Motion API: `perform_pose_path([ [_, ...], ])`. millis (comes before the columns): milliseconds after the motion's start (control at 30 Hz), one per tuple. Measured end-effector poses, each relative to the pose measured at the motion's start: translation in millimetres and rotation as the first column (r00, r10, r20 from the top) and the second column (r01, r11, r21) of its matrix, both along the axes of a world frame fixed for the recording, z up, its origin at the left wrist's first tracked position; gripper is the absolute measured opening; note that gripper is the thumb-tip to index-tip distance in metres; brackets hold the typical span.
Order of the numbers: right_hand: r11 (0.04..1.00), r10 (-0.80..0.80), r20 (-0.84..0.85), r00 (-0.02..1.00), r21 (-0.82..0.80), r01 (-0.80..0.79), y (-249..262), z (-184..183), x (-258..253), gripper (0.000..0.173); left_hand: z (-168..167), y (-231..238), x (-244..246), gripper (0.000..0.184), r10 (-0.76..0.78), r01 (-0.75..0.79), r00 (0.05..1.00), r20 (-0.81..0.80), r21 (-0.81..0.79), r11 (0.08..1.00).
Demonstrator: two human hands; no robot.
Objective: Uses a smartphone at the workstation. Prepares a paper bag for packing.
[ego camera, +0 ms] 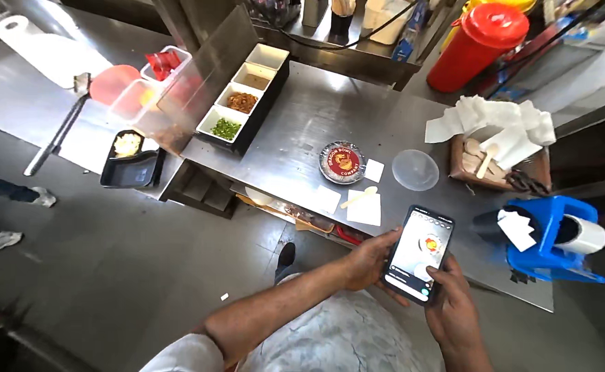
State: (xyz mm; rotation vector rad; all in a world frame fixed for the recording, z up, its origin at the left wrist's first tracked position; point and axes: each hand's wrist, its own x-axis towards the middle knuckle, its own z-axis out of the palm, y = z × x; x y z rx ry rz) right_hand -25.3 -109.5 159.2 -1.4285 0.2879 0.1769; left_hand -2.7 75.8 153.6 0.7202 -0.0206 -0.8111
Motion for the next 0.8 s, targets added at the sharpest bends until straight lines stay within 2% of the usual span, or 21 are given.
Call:
perform_pose_path([
  [100,0.999,-0.031,0.019,0.999,0.016,0.031,10,2,2,0.057,2,0,3,0.068,0.022,-0.022,1.0,0.009,0.009,1.0],
  [233,0.997,-0.059,0.014,0.998,-0.052,0.06,16,6,7,0.066,3,-1,5,0.07,0.045,-0.045,0.999,-0.024,0.013,0.999],
  [400,0.991,-0.003,-0.003,1.0,-0.131,0.002,9,3,7,0.065,2,1,6,0.069,0.085,-0.085,0.996,-0.008,0.064,0.994],
  [600,0.992,0.056,0.035,0.998,-0.112,-0.052,8,5,0,0.089,2,-4,5,0.074,0.071,-0.071,0.997,0.022,0.013,0.997],
  [800,0.993,0.09,0.043,0.995,-0.079,-0.087,9,6,-3,0.103,5,-3,6,0.075,0.06,-0.06,0.998,-0.002,0.019,0.998],
])
